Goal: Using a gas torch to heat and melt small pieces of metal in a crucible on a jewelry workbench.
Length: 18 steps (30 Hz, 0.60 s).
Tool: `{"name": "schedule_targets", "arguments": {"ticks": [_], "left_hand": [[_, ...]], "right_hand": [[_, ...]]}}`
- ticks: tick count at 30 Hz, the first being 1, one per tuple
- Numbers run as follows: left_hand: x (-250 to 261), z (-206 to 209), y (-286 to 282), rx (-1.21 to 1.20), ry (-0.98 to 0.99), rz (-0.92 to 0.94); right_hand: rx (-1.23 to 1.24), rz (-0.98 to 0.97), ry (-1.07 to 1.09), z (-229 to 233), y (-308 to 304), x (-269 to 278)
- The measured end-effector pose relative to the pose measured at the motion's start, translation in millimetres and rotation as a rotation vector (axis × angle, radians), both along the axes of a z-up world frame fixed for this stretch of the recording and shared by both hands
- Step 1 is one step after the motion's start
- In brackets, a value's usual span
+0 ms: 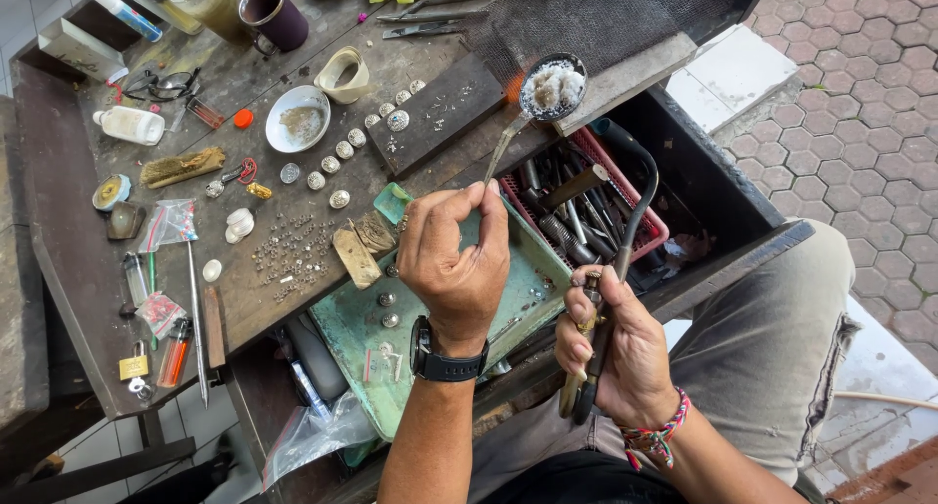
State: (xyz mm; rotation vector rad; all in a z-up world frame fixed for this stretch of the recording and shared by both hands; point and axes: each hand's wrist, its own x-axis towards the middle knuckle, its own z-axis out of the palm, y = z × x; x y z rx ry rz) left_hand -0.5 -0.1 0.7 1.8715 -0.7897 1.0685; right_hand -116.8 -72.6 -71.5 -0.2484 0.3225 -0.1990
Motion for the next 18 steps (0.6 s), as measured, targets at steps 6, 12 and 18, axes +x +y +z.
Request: {"name": "schedule_targets", "arguments": {"ticks": [6,12,18], "left_hand": [[0.3,-0.3,0.0,-0.002,-0.002,0.001],[0.6,-0.2,-0.2,-0.013,-0.002,-0.008],[0.3,0.5,-0.1,-0.001,-0.004,0.000]], "right_hand": [[-0.003,-0.004,-0.005,0.7,0.3,0.3],[-0.002,0.006,-0.009,0.9,-0.3,0.2],[0.011,0.011,-0.019,0.3,-0.4,-0.2]]}}
